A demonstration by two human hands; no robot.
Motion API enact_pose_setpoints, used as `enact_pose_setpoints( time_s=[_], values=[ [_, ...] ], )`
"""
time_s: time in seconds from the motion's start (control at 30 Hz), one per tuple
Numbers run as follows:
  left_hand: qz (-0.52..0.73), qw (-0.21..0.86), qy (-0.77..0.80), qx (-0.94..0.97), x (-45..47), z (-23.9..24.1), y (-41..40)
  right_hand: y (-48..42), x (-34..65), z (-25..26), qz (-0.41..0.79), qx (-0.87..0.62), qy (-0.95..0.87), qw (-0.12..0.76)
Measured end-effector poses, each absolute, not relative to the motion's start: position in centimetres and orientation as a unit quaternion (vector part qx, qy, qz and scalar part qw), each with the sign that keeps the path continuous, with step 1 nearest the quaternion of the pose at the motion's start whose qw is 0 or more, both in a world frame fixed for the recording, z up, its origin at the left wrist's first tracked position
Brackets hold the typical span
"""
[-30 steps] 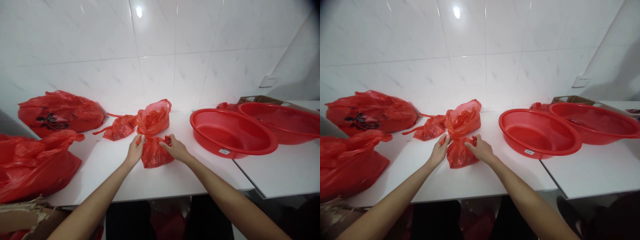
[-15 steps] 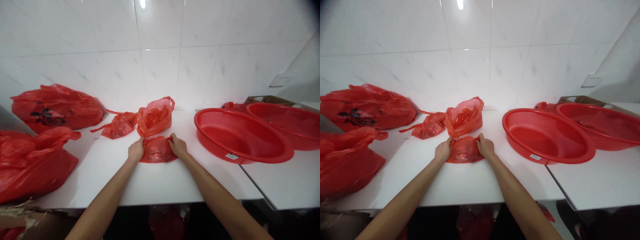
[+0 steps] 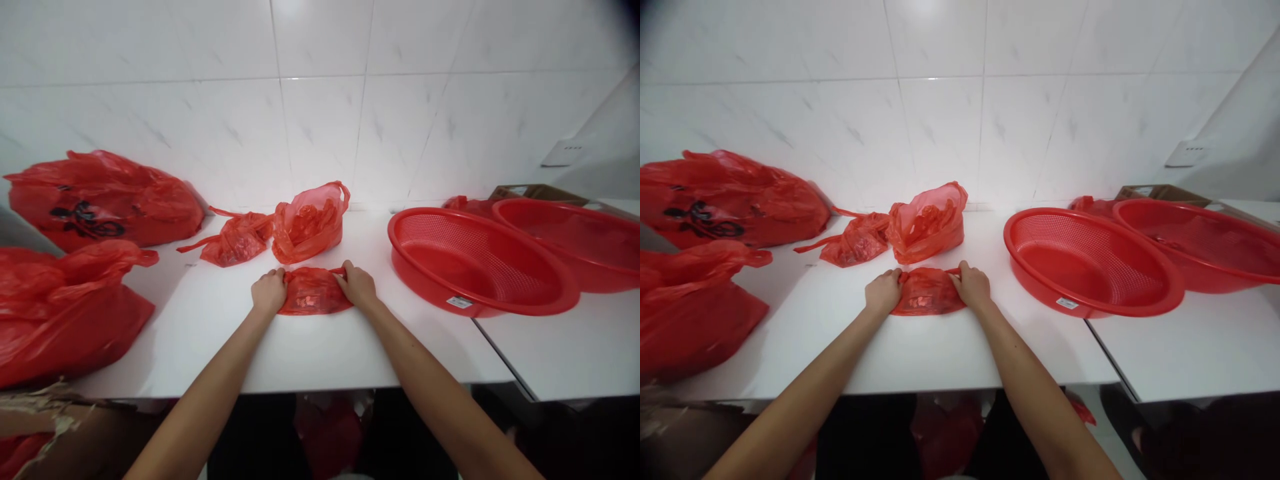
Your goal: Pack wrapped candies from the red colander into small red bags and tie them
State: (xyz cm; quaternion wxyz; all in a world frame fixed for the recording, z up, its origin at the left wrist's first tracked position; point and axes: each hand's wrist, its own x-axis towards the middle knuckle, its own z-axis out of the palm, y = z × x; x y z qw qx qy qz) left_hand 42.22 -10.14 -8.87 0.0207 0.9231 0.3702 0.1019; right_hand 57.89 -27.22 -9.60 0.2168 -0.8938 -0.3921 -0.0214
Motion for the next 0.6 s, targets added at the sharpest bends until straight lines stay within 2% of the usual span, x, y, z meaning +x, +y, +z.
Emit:
enact_pose_setpoints(
  time_s=[0.4, 0.6],
  values=[
    [0.098, 0.061, 0.436, 0.892, 36.3, -8.0, -8.1, -27.4, 58.1, -10.3, -0.024, -0.862, -0.348, 0.367],
    [0.087, 0.110, 0.440, 0.887, 36.2, -6.5, -7.3, -27.3, 58.2, -10.8, -0.006, -0.815, -0.369, 0.448]
  ],
)
